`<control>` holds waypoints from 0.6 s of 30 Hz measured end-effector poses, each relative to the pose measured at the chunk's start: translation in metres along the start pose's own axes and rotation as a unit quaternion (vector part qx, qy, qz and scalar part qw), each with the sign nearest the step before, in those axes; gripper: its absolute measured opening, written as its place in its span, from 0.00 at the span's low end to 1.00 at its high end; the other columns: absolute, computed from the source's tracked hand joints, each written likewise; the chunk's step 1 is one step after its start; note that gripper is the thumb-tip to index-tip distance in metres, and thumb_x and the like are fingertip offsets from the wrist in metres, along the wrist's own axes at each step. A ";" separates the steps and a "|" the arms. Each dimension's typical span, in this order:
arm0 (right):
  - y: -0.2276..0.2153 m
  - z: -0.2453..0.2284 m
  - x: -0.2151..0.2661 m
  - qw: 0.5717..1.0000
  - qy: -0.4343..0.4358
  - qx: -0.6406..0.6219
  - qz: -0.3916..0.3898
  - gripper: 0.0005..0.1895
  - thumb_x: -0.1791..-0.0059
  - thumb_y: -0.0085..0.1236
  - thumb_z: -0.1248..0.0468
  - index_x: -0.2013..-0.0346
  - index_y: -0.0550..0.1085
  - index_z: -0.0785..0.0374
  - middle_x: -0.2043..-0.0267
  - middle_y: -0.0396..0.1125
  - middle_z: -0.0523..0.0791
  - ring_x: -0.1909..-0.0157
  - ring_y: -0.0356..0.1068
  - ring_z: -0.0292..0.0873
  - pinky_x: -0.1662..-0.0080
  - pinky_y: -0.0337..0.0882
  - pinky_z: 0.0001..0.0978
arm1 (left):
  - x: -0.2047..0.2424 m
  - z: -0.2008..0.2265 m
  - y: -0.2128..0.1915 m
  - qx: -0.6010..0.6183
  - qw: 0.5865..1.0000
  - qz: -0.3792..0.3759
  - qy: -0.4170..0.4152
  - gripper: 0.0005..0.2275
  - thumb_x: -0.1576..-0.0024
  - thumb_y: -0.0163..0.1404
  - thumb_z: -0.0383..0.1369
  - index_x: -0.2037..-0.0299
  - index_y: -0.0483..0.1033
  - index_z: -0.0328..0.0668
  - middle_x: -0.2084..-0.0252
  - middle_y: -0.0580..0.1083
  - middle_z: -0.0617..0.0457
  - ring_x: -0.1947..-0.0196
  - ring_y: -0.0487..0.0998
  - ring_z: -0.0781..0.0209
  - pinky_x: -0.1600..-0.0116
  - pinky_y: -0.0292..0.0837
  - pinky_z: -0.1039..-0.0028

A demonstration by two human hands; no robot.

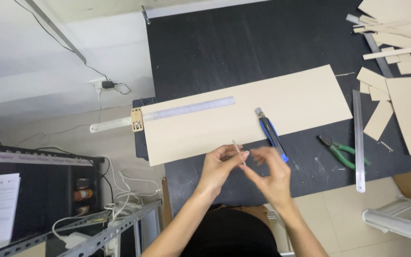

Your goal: Measuring and cutting cardboard strips using a ruler and utility knife on a workbench

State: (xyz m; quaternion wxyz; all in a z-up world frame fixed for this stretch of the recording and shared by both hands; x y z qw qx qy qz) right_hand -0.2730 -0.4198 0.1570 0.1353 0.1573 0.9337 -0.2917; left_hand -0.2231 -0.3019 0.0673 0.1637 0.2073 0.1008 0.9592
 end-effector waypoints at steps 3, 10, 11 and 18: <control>0.012 0.011 -0.004 0.997 -0.001 0.057 0.053 0.11 0.61 0.70 0.71 0.66 0.80 0.61 0.72 0.75 0.44 0.71 0.74 0.47 0.65 0.73 0.37 | -0.025 -0.023 -0.008 0.027 0.998 0.058 -0.030 0.26 0.54 0.68 0.39 0.50 0.78 0.28 0.59 0.80 0.38 0.58 0.81 0.50 0.57 0.80 0.67; 0.031 0.107 -0.047 0.981 0.049 0.116 0.149 0.05 0.55 0.69 0.69 0.73 0.78 0.62 0.79 0.72 0.46 0.74 0.72 0.50 0.68 0.69 0.38 | -0.091 0.020 0.003 -0.204 0.978 0.028 0.019 0.31 0.35 0.36 0.53 0.39 0.68 0.27 0.43 0.73 0.32 0.40 0.73 0.41 0.41 0.73 0.56; 0.038 0.122 -0.059 0.981 0.051 0.116 0.145 0.05 0.55 0.69 0.69 0.73 0.78 0.62 0.79 0.72 0.46 0.74 0.72 0.50 0.68 0.69 0.38 | -0.107 0.014 -0.003 -0.203 0.979 0.030 0.016 0.31 0.35 0.36 0.53 0.39 0.68 0.27 0.43 0.73 0.32 0.40 0.73 0.41 0.41 0.73 0.56; 0.079 0.218 -0.123 0.974 0.142 0.088 0.152 0.03 0.55 0.65 0.71 0.67 0.80 0.65 0.75 0.73 0.50 0.70 0.75 0.51 0.64 0.72 0.37 | -0.207 -0.023 -0.019 -0.565 0.767 0.040 0.301 0.17 0.36 0.43 0.26 0.37 0.68 0.37 0.36 0.66 0.41 0.32 0.63 0.48 0.28 0.58 0.59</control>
Point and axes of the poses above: each hand's wrist, its own x-axis away from the middle knuckle, its own y-axis out of the palm, z = x × y, the point moved 10 cm from there along -x, towards the middle knuckle
